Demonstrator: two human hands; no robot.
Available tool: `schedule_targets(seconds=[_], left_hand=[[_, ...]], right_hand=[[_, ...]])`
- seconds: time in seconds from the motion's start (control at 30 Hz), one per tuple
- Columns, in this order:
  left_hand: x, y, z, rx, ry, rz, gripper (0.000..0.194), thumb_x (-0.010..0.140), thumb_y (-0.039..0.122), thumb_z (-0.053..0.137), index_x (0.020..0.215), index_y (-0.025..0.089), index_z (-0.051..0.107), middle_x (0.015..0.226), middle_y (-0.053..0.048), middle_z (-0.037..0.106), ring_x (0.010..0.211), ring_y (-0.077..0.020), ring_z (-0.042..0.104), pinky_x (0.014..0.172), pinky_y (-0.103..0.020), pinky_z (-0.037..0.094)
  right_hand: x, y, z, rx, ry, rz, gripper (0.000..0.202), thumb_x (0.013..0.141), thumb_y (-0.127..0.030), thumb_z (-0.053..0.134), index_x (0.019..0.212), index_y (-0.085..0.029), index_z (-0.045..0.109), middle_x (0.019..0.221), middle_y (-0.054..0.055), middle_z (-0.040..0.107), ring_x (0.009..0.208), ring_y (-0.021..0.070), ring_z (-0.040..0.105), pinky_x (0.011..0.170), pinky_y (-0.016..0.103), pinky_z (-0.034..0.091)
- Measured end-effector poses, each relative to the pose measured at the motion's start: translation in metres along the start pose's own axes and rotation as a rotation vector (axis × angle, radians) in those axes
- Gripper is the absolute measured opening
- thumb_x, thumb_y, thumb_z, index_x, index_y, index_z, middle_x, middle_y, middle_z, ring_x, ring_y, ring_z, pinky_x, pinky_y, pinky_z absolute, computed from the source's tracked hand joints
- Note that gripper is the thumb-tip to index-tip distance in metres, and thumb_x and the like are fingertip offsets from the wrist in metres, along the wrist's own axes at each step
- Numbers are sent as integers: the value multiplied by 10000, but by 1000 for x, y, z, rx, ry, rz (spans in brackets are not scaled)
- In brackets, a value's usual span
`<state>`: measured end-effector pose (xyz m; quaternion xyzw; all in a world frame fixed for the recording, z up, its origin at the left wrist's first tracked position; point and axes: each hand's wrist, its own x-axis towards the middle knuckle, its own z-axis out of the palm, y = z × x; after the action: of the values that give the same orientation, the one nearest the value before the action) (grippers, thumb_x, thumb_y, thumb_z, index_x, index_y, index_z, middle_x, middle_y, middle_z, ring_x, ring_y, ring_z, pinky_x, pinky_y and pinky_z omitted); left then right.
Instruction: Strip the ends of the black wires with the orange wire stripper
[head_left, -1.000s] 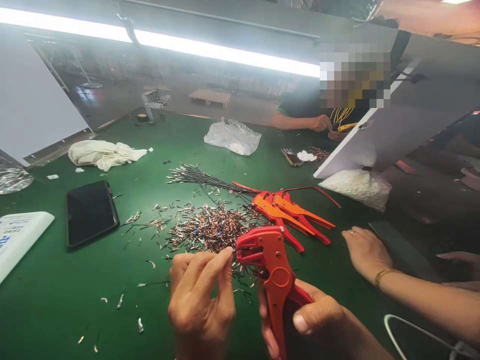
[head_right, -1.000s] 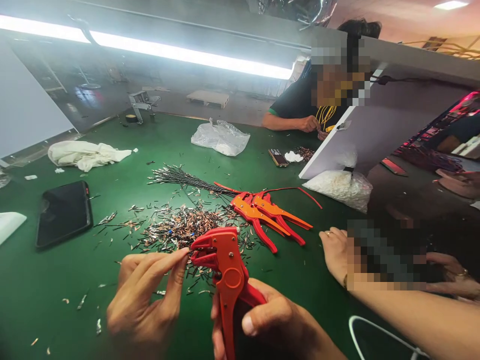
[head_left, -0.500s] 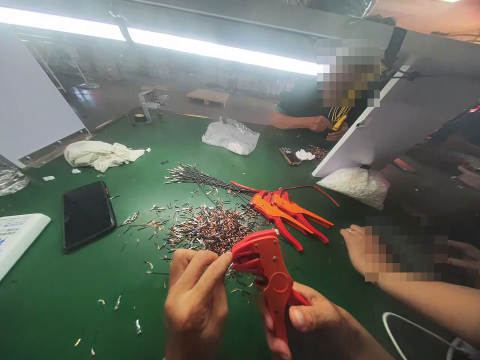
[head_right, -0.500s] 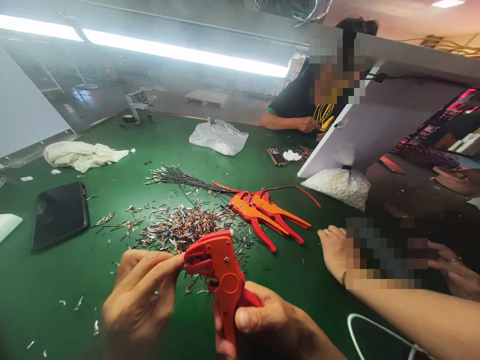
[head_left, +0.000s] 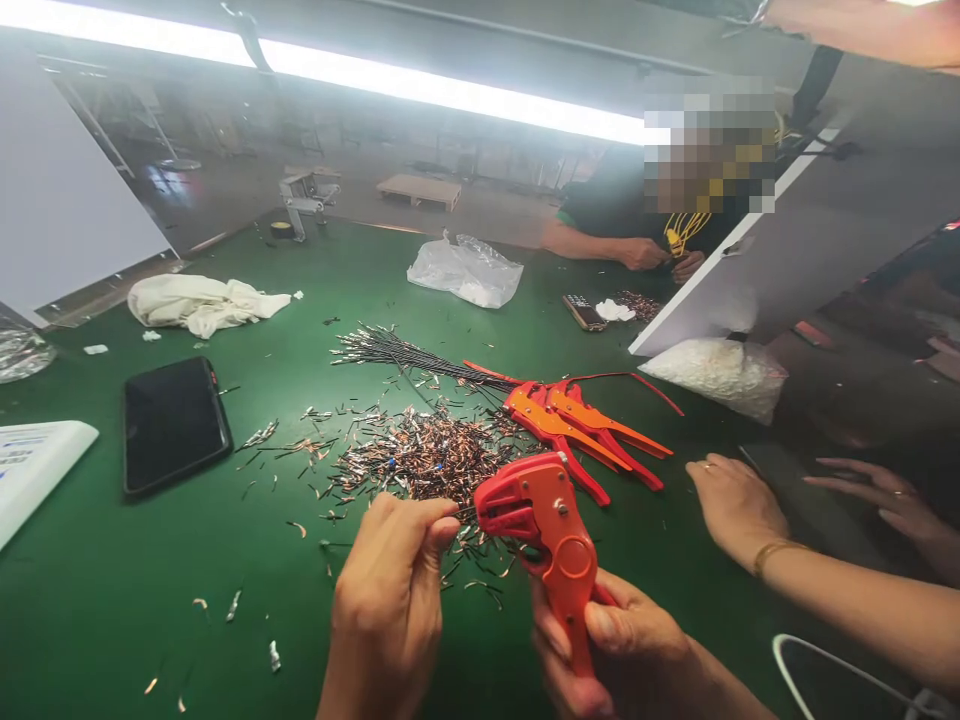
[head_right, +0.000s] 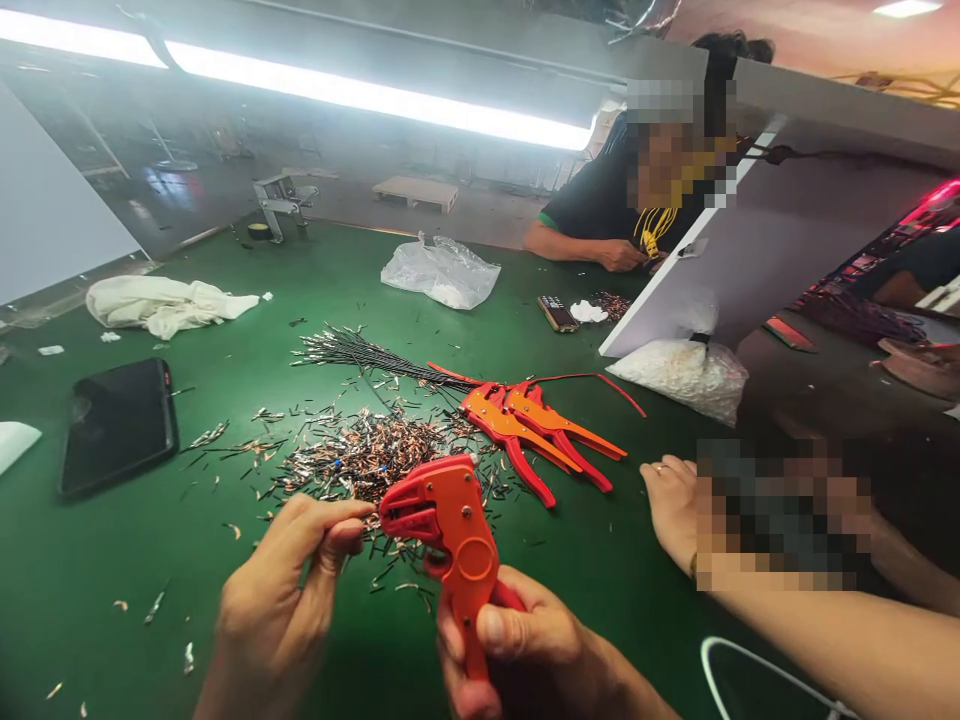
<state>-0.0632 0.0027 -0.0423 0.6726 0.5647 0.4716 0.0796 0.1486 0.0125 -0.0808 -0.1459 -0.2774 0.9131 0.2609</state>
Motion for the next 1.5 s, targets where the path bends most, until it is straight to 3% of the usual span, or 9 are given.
schedule_targets(seconds=[0.17, 0.37, 0.53, 0.7, 0.93, 1.13, 1.5], left_hand=[[-3, 1, 2, -81, -22, -134, 161, 962, 154, 490, 857, 213, 596, 667, 56, 582, 551, -71, 524, 559, -168, 431], [0, 4, -1, -66, -42, -200, 218, 970, 197, 478, 770, 211, 564, 622, 56, 572, 523, -73, 533, 526, -166, 429], [2, 4, -5, -55, -58, -136, 163, 950, 160, 495, 823, 214, 580, 671, 47, 604, 578, -84, 574, 561, -183, 455], [0, 2, -6, -70, -83, -99, 97, 943, 161, 528, 906, 223, 592, 729, 42, 631, 643, -91, 602, 626, -198, 483], [-2, 1, -6, -60, -95, -90, 121, 951, 146, 503, 888, 215, 580, 725, 39, 595, 640, -88, 577, 616, -202, 462], [2, 2, -6, -63, -110, -30, 92, 936, 147, 534, 890, 214, 577, 737, 36, 587, 653, -91, 579, 614, -209, 466], [4, 0, -8, -62, -144, -8, 108, 931, 114, 529, 891, 203, 574, 742, 30, 562, 653, -83, 566, 609, -192, 463]], right_hand=[[0, -5, 2, 92, -25, 17, 279, 831, -371, 660, 868, -109, 572, 595, -8, 498, 423, 55, 393, 381, 160, 328], [1, -2, -4, 127, -33, 45, 259, 843, -357, 640, 889, -112, 573, 609, -9, 498, 434, 58, 382, 387, 159, 323], [2, -1, -10, 167, -101, 94, 363, 790, -377, 658, 977, -72, 596, 668, 44, 558, 515, 104, 513, 482, 197, 384], [2, -6, -6, 155, -70, 118, 433, 724, -366, 680, 977, -18, 626, 688, 98, 614, 595, 135, 582, 598, 228, 421], [2, -6, -3, 79, 7, 191, 442, 655, -475, 674, 895, -104, 662, 624, 71, 641, 531, 154, 564, 628, 307, 444], [-1, -24, 13, -32, 89, 297, 399, 654, -525, 676, 908, -217, 688, 648, 43, 628, 601, 201, 525, 767, 438, 381], [1, -28, 17, -49, 88, 318, 407, 602, -543, 699, 865, -234, 694, 609, 46, 588, 555, 199, 473, 692, 425, 351]])
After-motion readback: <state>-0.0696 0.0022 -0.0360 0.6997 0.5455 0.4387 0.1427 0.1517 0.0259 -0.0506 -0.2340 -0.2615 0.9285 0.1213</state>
